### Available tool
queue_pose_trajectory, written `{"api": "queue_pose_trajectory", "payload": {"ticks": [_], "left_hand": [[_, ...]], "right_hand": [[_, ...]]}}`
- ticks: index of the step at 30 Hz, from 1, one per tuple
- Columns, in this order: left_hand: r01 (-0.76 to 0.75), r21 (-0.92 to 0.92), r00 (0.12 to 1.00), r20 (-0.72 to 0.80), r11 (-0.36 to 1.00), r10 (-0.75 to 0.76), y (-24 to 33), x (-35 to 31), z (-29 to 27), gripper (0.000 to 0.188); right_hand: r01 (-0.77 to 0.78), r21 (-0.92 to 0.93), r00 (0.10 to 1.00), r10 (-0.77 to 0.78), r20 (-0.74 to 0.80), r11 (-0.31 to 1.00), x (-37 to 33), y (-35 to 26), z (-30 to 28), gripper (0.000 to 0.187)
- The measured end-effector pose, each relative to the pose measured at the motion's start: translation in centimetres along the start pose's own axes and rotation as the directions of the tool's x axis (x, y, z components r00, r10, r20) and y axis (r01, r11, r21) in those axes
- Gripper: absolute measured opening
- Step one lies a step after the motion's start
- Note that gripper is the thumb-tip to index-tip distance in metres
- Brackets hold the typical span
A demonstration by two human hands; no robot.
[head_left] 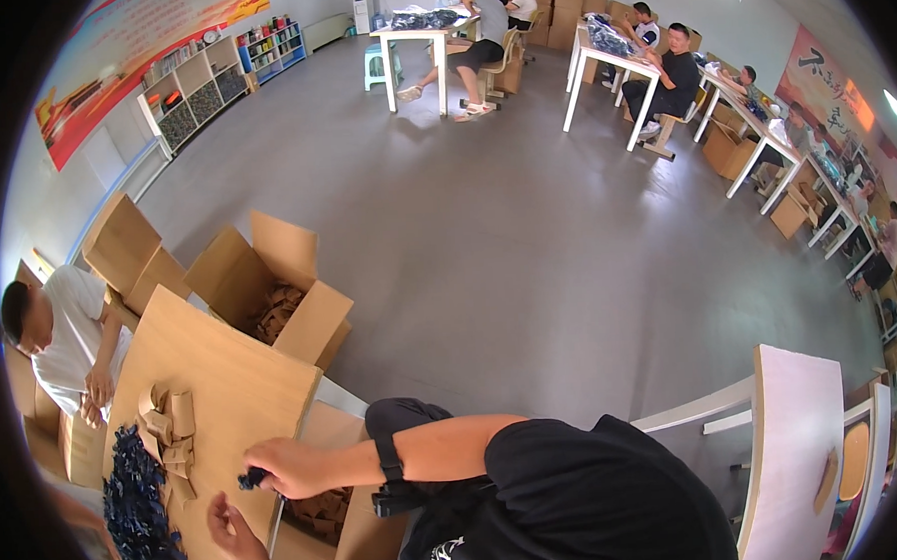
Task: Assembling blue electronic cords into small cardboard tubes on a workshop table.
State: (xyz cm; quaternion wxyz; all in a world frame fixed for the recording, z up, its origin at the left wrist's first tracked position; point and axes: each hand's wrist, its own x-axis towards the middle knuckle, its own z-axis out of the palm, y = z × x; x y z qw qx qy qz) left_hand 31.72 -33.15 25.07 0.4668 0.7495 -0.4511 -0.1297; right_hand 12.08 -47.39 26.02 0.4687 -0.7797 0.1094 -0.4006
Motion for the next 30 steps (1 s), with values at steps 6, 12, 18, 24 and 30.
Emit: {"api": "queue_pose_trajectory", "payload": {"ticks": [6,12,18,24,30], "left_hand": [[0.043,0.707,0.999,-0.048,0.706,-0.013,-0.8,4.5,-2.0,0.083],[-0.099,0.742,0.994,0.042,0.663,0.101,-2.0,6.7,-3.0,0.083],[0.002,0.767,0.998,-0.042,0.642,0.048,-2.3,7.7,-3.4,0.068],[0.079,0.784,0.995,-0.021,0.616,-0.101,-1.9,8.2,-3.9,0.035],[0.129,0.659,0.991,-0.067,0.741,-0.112,-2.9,5.6,-6.3,0.027]], "right_hand": [[-0.066,0.035,0.996,0.063,0.068,0.997,3.4,2.4,-0.3,0.034],[-0.027,0.034,0.996,0.024,0.083,0.999,4.0,3.9,-0.6,0.036],[-0.199,0.096,0.961,0.175,0.212,0.975,3.9,2.5,-1.3,0.036],[-0.075,0.05,0.989,0.068,0.132,0.996,3.6,3.1,-1.6,0.036],[-0.092,0.149,0.976,0.06,0.21,0.985,4.5,3.2,-0.4,0.034]]}}
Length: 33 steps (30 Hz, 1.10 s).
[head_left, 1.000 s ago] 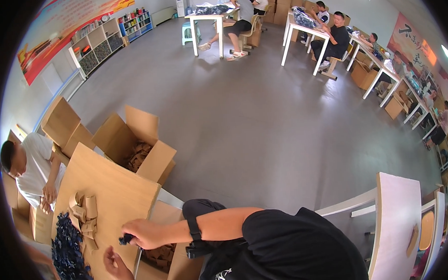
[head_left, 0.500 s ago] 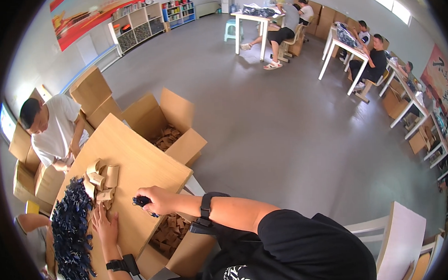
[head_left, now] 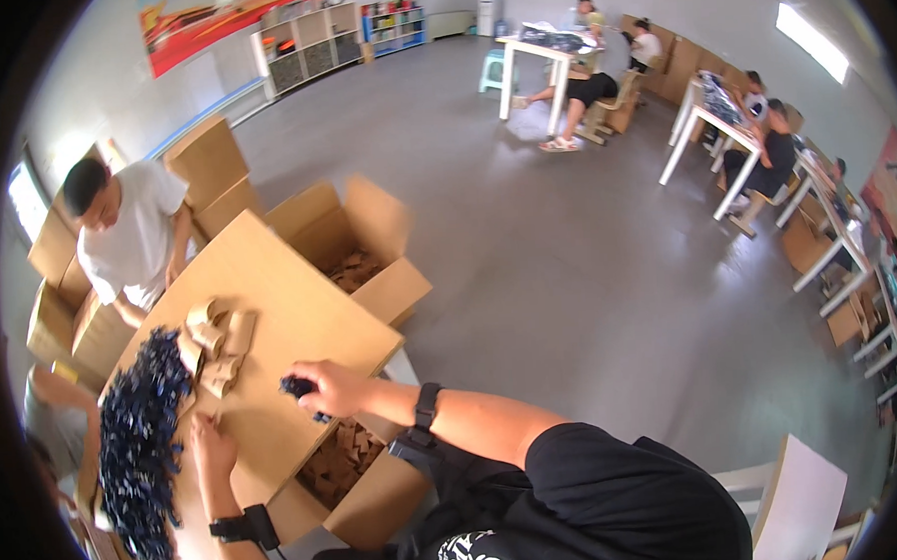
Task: Assembling blue electronic cords into small cardboard tubes on a workshop table.
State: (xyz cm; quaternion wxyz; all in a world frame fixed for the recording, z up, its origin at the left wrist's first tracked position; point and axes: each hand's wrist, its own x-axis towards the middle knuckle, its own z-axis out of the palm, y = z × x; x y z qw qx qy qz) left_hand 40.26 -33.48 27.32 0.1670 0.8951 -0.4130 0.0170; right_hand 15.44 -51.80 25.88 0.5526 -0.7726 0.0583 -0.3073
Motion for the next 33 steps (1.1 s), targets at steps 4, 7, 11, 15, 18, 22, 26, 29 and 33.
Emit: {"api": "queue_pose_trajectory", "payload": {"ticks": [4,7,11,15,18,22,26,29,33], "left_hand": [[-0.315,-0.063,0.896,-0.348,0.947,0.274,-2.1,-2.3,5.0,0.058],[-0.45,-0.587,0.89,-0.362,0.673,0.278,3.8,-3.8,6.0,0.058],[-0.279,-0.855,0.949,-0.175,0.438,0.262,8.3,-6.8,3.6,0.052],[-0.108,-0.979,0.974,-0.069,0.173,0.218,9.5,-8.4,2.6,0.037],[0.023,-0.984,0.983,0.055,0.179,0.176,9.6,-8.0,2.8,0.021],[0.054,-0.953,0.987,0.097,0.298,0.131,9.7,-8.1,1.7,0.019],[0.039,-0.933,0.977,0.11,0.358,0.182,10.1,-7.7,0.5,0.02],[0.041,-0.952,0.974,0.105,0.304,0.198,9.6,-7.8,0.7,0.021],[0.101,-0.982,0.971,0.132,0.157,0.201,9.4,-8.4,1.3,0.034]], "right_hand": [[-0.173,0.273,0.985,0.171,0.031,0.946,-0.6,1.9,1.0,0.021],[-0.127,0.402,0.989,0.147,-0.017,0.907,-1.2,-0.1,-0.5,0.02],[-0.051,0.436,0.998,0.066,-0.018,0.898,-0.6,-5.8,0.1,0.022],[0.018,0.393,0.998,0.006,-0.059,0.919,0.1,-9.0,0.7,0.023],[0.034,0.3,0.999,-0.021,-0.047,0.953,1.9,-10.0,0.7,0.023],[0.131,0.285,0.991,-0.131,-0.021,0.95,3.6,-11.4,2.0,0.024],[0.183,0.315,0.982,-0.19,-0.007,0.931,4.2,-10.5,2.7,0.025],[0.156,0.317,0.986,-0.166,0.007,0.936,3.8,-10.0,3.6,0.025],[0.136,0.297,0.989,-0.146,0.01,0.945,2.9,-9.5,3.8,0.024]]}}
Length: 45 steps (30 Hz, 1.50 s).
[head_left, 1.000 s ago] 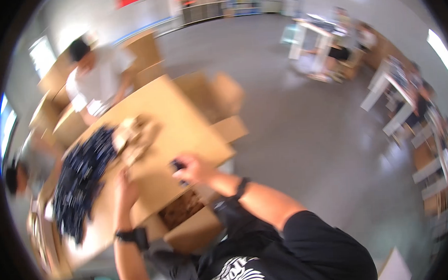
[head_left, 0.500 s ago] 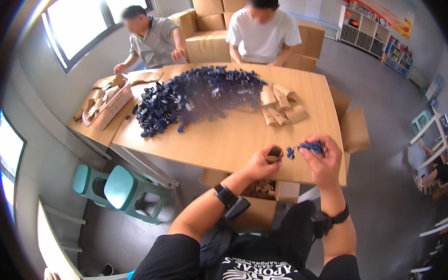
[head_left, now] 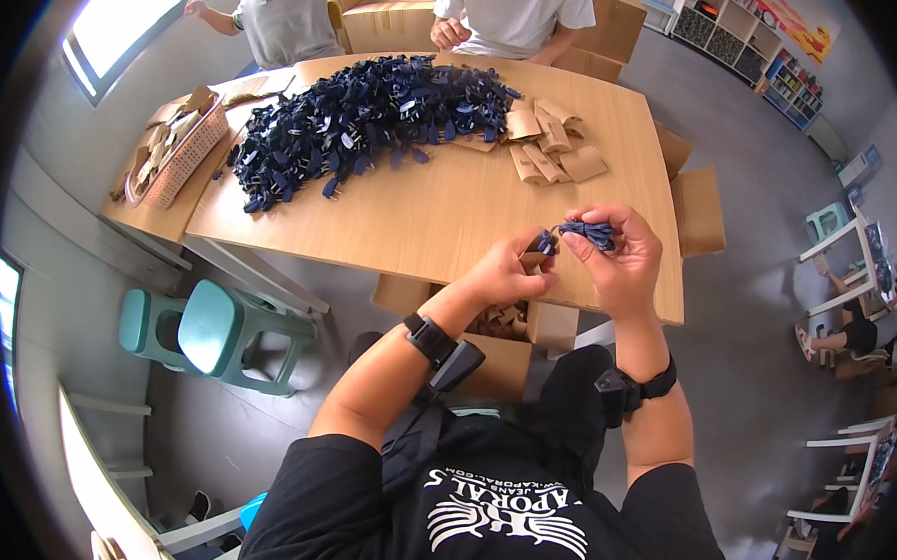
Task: Assembling blue electronic cords into small cardboard tubes on a workshop table.
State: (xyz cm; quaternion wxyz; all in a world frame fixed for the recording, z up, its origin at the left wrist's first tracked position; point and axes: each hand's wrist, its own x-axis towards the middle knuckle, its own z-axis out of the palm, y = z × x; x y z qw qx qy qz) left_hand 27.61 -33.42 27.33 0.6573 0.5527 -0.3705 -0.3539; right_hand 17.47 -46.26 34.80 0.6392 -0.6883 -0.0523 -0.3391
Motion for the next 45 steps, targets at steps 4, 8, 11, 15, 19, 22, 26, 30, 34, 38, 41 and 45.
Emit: {"api": "queue_pose_trajectory", "payload": {"ticks": [4,8,11,15,19,22,26,30,34,38,41,45], "left_hand": [[-0.282,0.182,0.959,0.03,0.942,0.281,-1.6,0.4,-0.8,0.056],[-0.446,0.569,0.854,0.04,0.691,0.518,-1.8,0.8,-0.4,0.064],[-0.335,0.394,0.921,-0.056,0.856,0.386,-1.1,0.3,0.4,0.049],[-0.113,0.34,0.976,-0.136,0.934,0.167,-1.8,0.3,-0.1,0.031],[-0.416,0.308,0.881,-0.094,0.855,0.463,-1.6,0.7,0.2,0.029],[-0.366,0.211,0.898,-0.177,0.906,0.404,-0.9,0.3,0.8,0.032],[-0.264,0.327,0.923,-0.186,0.907,0.335,-1.1,-0.1,0.9,0.037],[-0.169,0.506,0.953,-0.135,0.846,0.271,-1.0,-0.2,1.1,0.04],[-0.238,0.508,0.933,-0.115,0.827,0.34,-1.6,-0.1,1.1,0.039],[-0.152,0.358,0.956,-0.182,0.921,0.228,-1.3,-0.1,1.3,0.041],[-0.137,0.373,0.955,-0.197,0.918,0.222,-0.8,-0.1,1.4,0.039],[-0.216,0.44,0.93,-0.178,0.871,0.321,-1.3,-0.1,1.0,0.04]], "right_hand": [[-0.022,-0.025,1.0,0.022,0.003,0.999,-0.9,0.8,-0.2,0.024],[-0.021,-0.136,0.999,0.028,0.046,0.99,-1.1,1.3,-0.7,0.022],[-0.023,-0.15,0.999,0.026,0.02,0.988,-1.2,0.8,-1.0,0.021],[-0.016,-0.099,0.999,0.012,-0.038,0.995,-1.1,-0.3,-0.9,0.022],[0.022,-0.125,0.997,-0.031,-0.066,0.992,-1.2,-0.7,-0.7,0.022],[0.046,-0.151,0.995,-0.059,-0.078,0.987,-1.2,-0.7,-0.3,0.02],[0.078,-0.202,0.987,-0.104,-0.121,0.976,-1.4,-0.3,0.2,0.018],[0.118,-0.273,0.975,-0.163,-0.149,0.955,-1.7,0.0,0.7,0.018],[0.136,-0.384,0.971,-0.2,-0.131,0.913,-2.0,0.2,1.1,0.019],[0.239,-0.534,0.952,-0.304,-0.037,0.811,-2.3,0.5,0.9,0.019],[0.285,-0.598,0.933,-0.359,-0.004,0.749,-2.7,0.3,1.1,0.02],[0.374,-0.645,0.906,-0.411,0.1,0.667,-3.3,-0.2,1.3,0.021]]}}
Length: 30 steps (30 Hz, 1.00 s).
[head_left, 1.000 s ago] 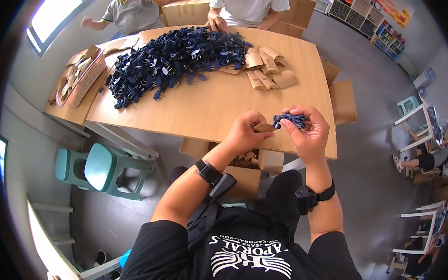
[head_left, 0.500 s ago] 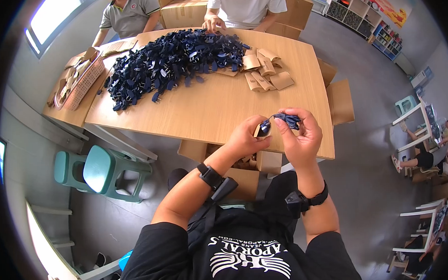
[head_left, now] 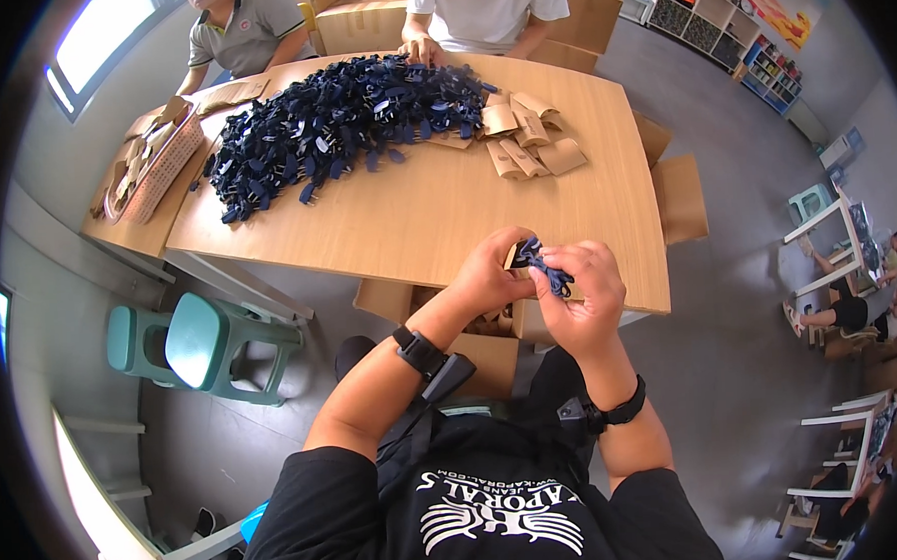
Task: Assembling blue electronic cords into small cardboard tubes on a workshop table.
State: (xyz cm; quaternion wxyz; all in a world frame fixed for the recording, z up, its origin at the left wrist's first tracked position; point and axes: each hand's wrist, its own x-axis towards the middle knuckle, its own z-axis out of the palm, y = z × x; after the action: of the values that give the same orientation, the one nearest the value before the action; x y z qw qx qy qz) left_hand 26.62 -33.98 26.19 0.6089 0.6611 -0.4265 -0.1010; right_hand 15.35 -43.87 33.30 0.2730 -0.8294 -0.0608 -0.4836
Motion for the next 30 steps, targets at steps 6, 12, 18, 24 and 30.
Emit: {"api": "queue_pose_trajectory", "payload": {"ticks": [6,12,18,24,30], "left_hand": [[-0.048,0.028,0.999,0.022,0.998,0.047,0.1,0.0,0.0,0.042],[-0.033,0.056,0.999,0.035,0.998,0.031,0.4,0.1,0.1,0.04],[-0.125,0.046,0.989,0.091,0.991,0.121,-0.5,0.3,-0.1,0.035],[-0.005,-0.185,0.986,0.165,0.983,0.036,-1.2,0.0,-0.6,0.041],[0.172,-0.246,0.943,0.32,0.954,-0.087,-0.6,0.3,-1.3,0.038]], "right_hand": [[-0.103,0.027,0.993,0.101,0.054,0.994,-0.2,-0.8,-1.1,0.019],[-0.149,-0.02,0.975,0.15,0.162,0.989,0.4,0.1,-0.7,0.02],[-0.056,-0.033,0.905,0.064,0.42,0.998,1.7,0.8,-1.0,0.026],[-0.087,0.055,0.871,0.05,0.488,0.995,2.6,-0.2,-1.1,0.028],[-0.095,0.105,0.902,0.041,0.43,0.99,1.7,1.7,-0.6,0.022]]}}
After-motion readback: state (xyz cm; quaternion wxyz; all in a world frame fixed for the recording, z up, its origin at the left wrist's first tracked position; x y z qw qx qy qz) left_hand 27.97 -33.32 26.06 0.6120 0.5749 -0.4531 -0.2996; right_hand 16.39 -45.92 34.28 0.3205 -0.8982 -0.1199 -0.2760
